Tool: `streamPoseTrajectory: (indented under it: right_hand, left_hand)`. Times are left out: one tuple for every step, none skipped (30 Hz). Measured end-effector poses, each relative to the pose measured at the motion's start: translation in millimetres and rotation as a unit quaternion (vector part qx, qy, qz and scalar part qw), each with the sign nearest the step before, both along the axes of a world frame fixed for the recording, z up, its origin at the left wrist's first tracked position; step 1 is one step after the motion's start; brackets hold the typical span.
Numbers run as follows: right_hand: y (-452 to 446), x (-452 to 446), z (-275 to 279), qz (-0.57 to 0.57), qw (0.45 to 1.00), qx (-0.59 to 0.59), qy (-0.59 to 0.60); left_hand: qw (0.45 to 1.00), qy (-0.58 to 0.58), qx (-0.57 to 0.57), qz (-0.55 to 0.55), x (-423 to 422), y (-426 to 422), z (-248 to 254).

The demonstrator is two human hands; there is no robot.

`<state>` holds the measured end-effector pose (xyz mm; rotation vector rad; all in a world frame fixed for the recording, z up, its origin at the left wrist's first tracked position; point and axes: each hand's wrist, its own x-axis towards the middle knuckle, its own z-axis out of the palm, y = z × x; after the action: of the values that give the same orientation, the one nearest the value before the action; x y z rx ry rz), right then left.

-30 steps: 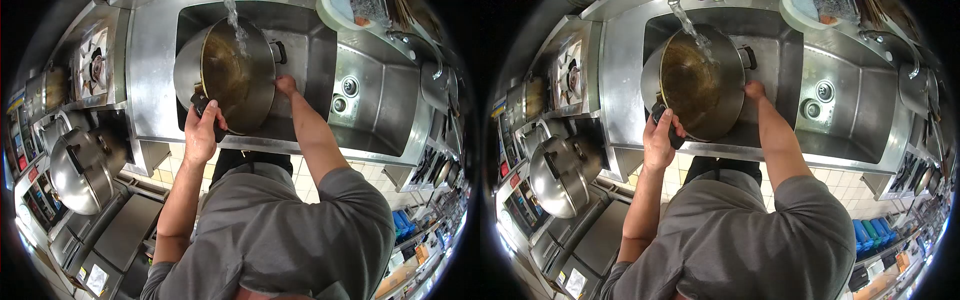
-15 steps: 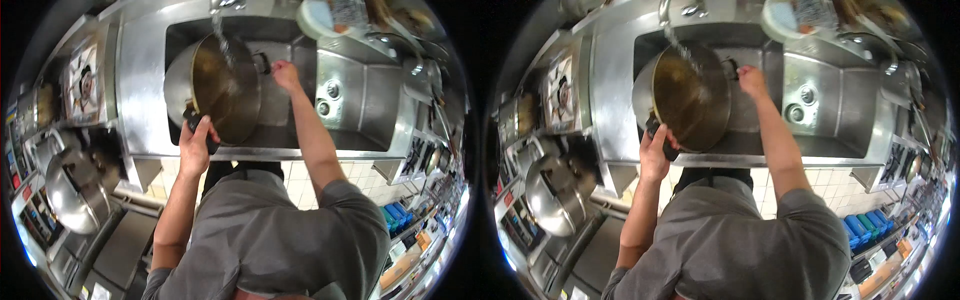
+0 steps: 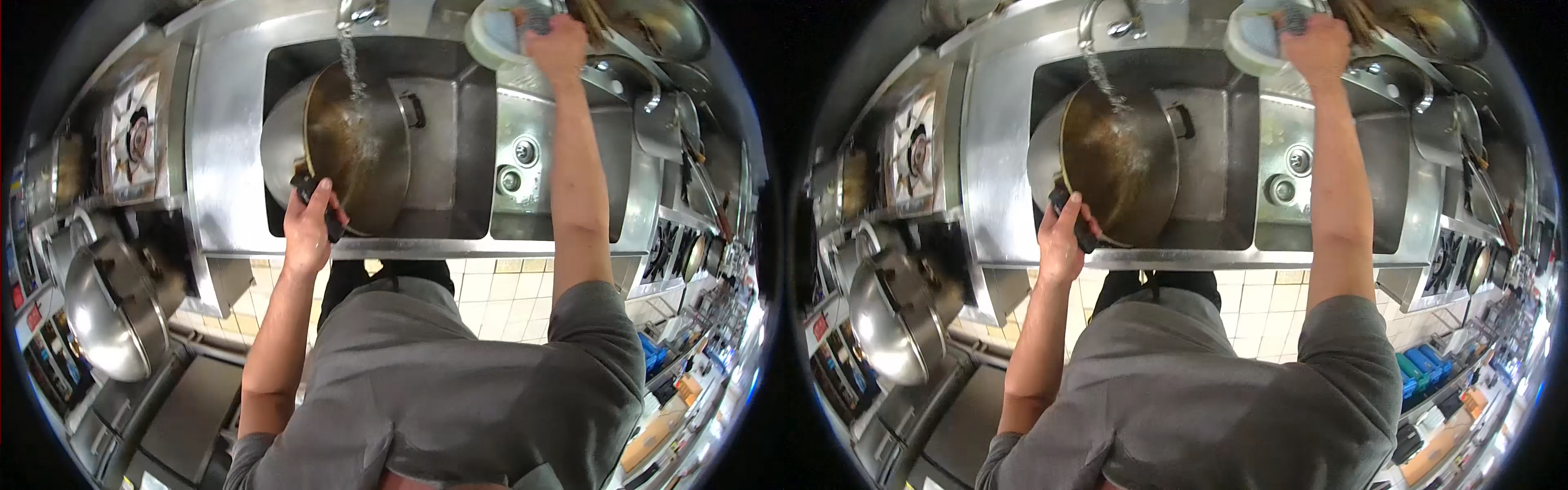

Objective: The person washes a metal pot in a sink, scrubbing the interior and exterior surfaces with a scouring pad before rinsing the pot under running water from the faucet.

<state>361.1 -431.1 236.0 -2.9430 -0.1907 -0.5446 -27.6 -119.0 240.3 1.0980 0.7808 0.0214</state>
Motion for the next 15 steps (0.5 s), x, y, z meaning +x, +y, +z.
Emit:
streamPoseTrajectory:
  right_hand:
    - [6, -6, 6, 0.001, 0.998, 0.05, -0.027]
    - [10, -14, 12, 0.015, 0.998, 0.054, -0.024]
    - [10, -33, 22, 0.041, 0.986, 0.162, 0.006]
    - [11, -48, 25, 0.063, 0.961, 0.265, 0.04]
    - [26, -59, 13, 0.147, 0.952, 0.267, 0.035]
    - [48, -73, -9, 0.23, 0.935, 0.268, 0.029]
    - [73, -85, -35, 0.295, 0.912, 0.268, 0.101]
    - [96, -89, -66, 0.365, 0.869, 0.262, 0.207]
    - [121, -94, -90, 0.399, 0.852, 0.181, 0.286]
    - [141, -86, -147, 0.442, 0.836, 0.096, 0.309]
    - [162, -87, -164, 0.465, 0.841, 0.02, 0.274]
    - [177, -89, -178, 0.484, 0.84, -0.056, 0.238]
    - [181, -87, -195, 0.488, 0.836, -0.054, 0.246]
    - [186, -82, -210, 0.498, 0.831, -0.103, 0.225]
    - [191, -74, -226, 0.505, 0.825, -0.152, 0.202]
  left_hand:
    - [1.0, -0.005, 0.016, -0.009, -1, 0, -2]
    - [0.999, 0.012, 0.026, -0.015, 0, 1, -2]
    - [0.999, 0.029, 0.035, -0.022, 0, 1, -2]
    - [0.997, 0.03, 0.068, -0.035, 2, -2, 5]
    - [0.997, 0.034, 0.067, -0.026, 2, -1, 4]
    - [0.994, 0.03, 0.095, -0.046, 2, 1, 1]
    - [0.99, 0.027, 0.124, -0.067, 2, 1, 0]
    - [0.99, 0.02, 0.121, -0.062, 4, -1, 1]
    - [0.991, 0.025, 0.122, -0.053, 3, -2, 2]
    - [0.989, 0.034, 0.134, -0.056, 4, -2, 2]
    - [0.987, 0.042, 0.146, -0.06, 6, -3, 3]
    - [0.987, 0.043, 0.15, -0.049, 8, -6, 7]
    - [0.986, 0.052, 0.148, -0.045, 4, -6, 5]
    - [0.985, 0.065, 0.155, -0.045, 1, -4, 1]
    - [0.983, 0.074, 0.161, -0.045, 0, -2, -3]
